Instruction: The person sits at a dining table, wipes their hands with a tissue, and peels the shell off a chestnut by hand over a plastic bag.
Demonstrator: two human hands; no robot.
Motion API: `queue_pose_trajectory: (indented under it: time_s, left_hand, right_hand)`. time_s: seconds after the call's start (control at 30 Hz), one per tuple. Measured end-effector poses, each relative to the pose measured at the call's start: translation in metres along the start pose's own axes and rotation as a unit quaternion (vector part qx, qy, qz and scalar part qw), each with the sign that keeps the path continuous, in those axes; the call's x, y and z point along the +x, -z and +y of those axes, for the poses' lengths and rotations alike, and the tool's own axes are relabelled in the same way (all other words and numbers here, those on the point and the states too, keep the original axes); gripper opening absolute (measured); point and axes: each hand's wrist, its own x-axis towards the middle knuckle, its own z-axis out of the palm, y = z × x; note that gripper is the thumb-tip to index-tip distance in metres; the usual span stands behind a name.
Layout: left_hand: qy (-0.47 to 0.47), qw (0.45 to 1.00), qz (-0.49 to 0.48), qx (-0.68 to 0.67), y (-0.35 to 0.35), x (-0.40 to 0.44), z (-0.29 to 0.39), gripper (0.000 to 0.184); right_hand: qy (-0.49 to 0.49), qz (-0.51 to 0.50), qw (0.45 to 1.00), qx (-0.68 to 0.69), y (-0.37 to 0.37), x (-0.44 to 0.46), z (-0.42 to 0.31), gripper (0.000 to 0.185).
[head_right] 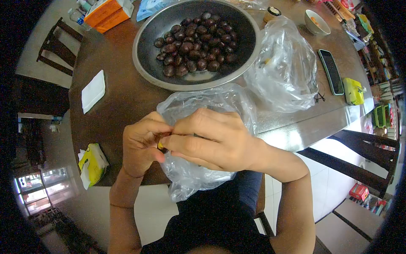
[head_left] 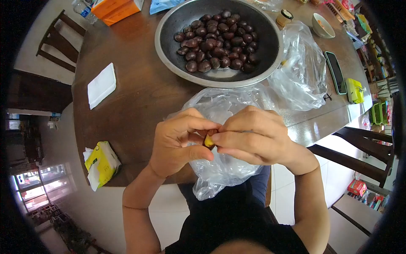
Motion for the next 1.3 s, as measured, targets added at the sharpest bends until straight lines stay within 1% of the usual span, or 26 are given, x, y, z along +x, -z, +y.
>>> queue_pose_trajectory:
  time_s: [0.17, 0.23, 0.33, 0.43, 0.57, 0.67, 0.77, 0.83, 0.93, 1.03, 1.07, 1.13, 1.17, 1.23, 1.3]
  left_hand:
    - [-0.007, 1.0, 0.019, 0.013, -0.001, -0.001, -0.003, 0.04]
    - [-0.01, 0.999, 0.023, 0.043, -0.003, -0.001, -0.001, 0.04]
    - [-0.018, 0.997, 0.035, 0.069, -0.005, -0.002, -0.001, 0.04]
    - [-0.037, 0.993, 0.038, 0.108, -0.006, -0.003, 0.0, 0.042]
    - [-0.064, 0.988, 0.039, 0.132, -0.005, -0.004, -0.005, 0.044]
    - [-0.038, 0.991, 0.015, 0.131, -0.006, -0.001, 0.004, 0.044]
    - [-0.035, 0.967, -0.053, 0.247, 0.001, 0.004, 0.017, 0.042]
    - [-0.027, 0.972, -0.032, 0.23, -0.001, 0.003, 0.015, 0.039]
    - [-0.028, 0.975, 0.003, 0.219, -0.006, -0.001, 0.011, 0.039]
    - [-0.048, 0.979, 0.019, 0.198, -0.009, -0.003, 0.003, 0.041]
    - [-0.057, 0.98, 0.021, 0.188, -0.009, -0.004, 0.002, 0.042]
    - [-0.01, 0.993, 0.011, 0.114, -0.009, -0.004, 0.004, 0.042]
    - [0.014, 0.997, 0.006, 0.077, -0.008, -0.004, 0.005, 0.042]
    - [0.017, 0.999, -0.012, 0.024, -0.006, -0.004, 0.002, 0.042]
    - [0.02, 0.999, -0.019, -0.023, -0.005, -0.005, -0.001, 0.043]
  right_hand:
    - [0.039, -0.003, 0.999, -0.012, -0.002, -0.002, 0.004, 0.02]
    - [0.044, -0.02, 0.998, -0.033, 0.001, -0.005, 0.004, 0.022]
    - [0.057, -0.018, 0.998, -0.034, 0.0, -0.009, 0.005, 0.02]
    - [0.037, 0.004, 0.999, -0.013, -0.005, -0.008, 0.005, 0.015]
    - [-0.035, -0.036, 0.998, 0.042, -0.002, -0.002, 0.002, 0.013]
    - [-0.055, -0.042, 0.994, 0.079, -0.002, -0.002, 0.003, 0.013]
    - [-0.052, -0.036, 0.995, 0.075, -0.002, -0.003, 0.001, 0.015]
    - [-0.051, -0.033, 0.996, 0.068, -0.003, -0.005, 0.001, 0.017]
    - [-0.008, -0.026, 1.0, 0.008, -0.003, -0.008, 0.003, 0.02]
    - [0.021, 0.037, 0.999, -0.021, -0.01, -0.009, 0.002, 0.017]
    - [0.042, 0.04, 0.998, -0.023, -0.01, -0.01, 0.004, 0.017]
    - [0.083, 0.044, 0.995, -0.029, -0.01, -0.012, 0.006, 0.017]
    - [0.09, 0.05, 0.994, -0.021, -0.01, -0.012, 0.007, 0.017]
    - [0.103, 0.063, 0.993, -0.006, -0.012, -0.012, 0.007, 0.016]
    - [0.085, 0.058, 0.994, 0.023, -0.009, -0.01, 0.007, 0.016]
